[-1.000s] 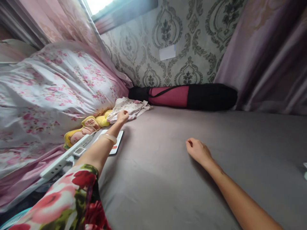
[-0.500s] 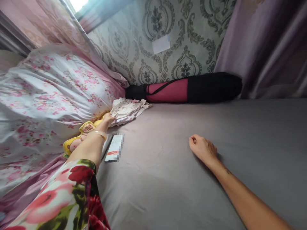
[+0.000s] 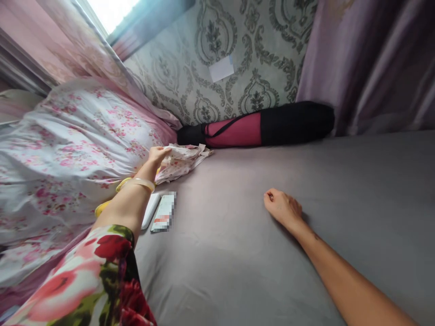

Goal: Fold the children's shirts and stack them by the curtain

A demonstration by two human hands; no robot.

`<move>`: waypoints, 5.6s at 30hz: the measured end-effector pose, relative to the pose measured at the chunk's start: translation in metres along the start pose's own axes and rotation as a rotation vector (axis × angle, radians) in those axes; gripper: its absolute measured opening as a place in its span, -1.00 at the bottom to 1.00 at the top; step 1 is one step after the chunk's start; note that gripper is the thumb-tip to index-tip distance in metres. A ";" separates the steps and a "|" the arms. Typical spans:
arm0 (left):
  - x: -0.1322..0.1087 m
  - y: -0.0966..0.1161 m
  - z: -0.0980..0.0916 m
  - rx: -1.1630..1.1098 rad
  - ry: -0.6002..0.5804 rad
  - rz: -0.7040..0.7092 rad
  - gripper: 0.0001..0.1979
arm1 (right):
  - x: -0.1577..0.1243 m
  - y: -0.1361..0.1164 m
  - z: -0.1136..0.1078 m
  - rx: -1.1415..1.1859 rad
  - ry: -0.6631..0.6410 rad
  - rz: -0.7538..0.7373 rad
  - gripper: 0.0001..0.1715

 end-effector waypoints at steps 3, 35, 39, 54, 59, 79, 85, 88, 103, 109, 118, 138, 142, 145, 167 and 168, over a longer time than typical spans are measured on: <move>-0.001 0.040 -0.008 -0.096 0.063 0.050 -0.76 | 0.001 0.001 0.000 0.025 -0.002 -0.021 -0.64; -0.219 0.306 0.027 -1.293 -0.512 0.475 -0.47 | -0.016 -0.027 -0.080 0.946 0.392 -0.185 -0.74; -0.212 0.287 0.023 -1.272 -0.446 0.485 -0.50 | -0.011 -0.016 -0.096 1.001 0.377 -0.134 -0.77; -0.224 0.185 0.076 -0.718 -0.545 0.252 -0.70 | -0.033 0.001 -0.184 0.728 0.270 -0.250 -0.67; -0.247 0.187 0.103 -0.750 -0.794 0.247 -0.58 | -0.025 0.018 -0.180 0.653 0.191 -0.229 -0.55; -0.280 0.176 0.150 -0.890 -1.165 0.182 -0.79 | 0.015 0.101 -0.103 0.903 -0.065 0.225 -0.60; -0.278 0.176 0.155 -0.772 -1.036 0.246 -0.75 | 0.015 0.102 -0.101 0.897 -0.073 0.251 -0.64; -0.275 0.180 0.154 -0.706 -0.930 0.380 -0.75 | 0.013 0.100 -0.098 0.905 -0.092 0.264 -0.64; -0.267 0.188 0.136 -0.645 -0.586 0.638 -0.67 | 0.013 0.090 -0.116 0.867 0.024 0.145 -0.56; -0.259 0.188 0.128 -0.772 -0.574 0.512 -0.66 | 0.011 0.079 -0.126 0.866 0.065 0.073 -0.53; -0.256 0.182 0.128 -0.797 -0.651 0.339 -0.54 | 0.000 0.052 -0.141 0.752 0.083 -0.059 -0.46; -0.233 0.208 -0.060 -0.826 -0.541 0.544 -0.71 | -0.049 -0.022 -0.242 0.751 0.033 -0.244 -0.63; -0.221 0.212 -0.042 -0.797 -0.603 0.472 -0.72 | -0.029 -0.025 -0.255 0.558 0.130 -0.328 -0.63; -0.209 0.223 -0.023 -0.648 -0.481 0.563 -0.76 | -0.012 -0.034 -0.263 0.306 0.265 -0.416 -0.63; -0.231 0.218 -0.030 -0.670 -0.857 0.739 -0.64 | -0.045 -0.023 -0.261 0.372 -0.056 -0.534 -0.57; -0.230 0.219 -0.026 -0.638 -0.858 0.740 -0.64 | -0.042 -0.024 -0.260 0.380 -0.036 -0.524 -0.58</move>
Point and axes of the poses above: each hand's wrist, its own x-axis towards the middle knuckle, its own z-axis out of the palm, y = z × x, the point moved 8 cm from there along x, towards the middle knuckle, and after that the axes turned 3 degrees about y, right-handed, at the moved point
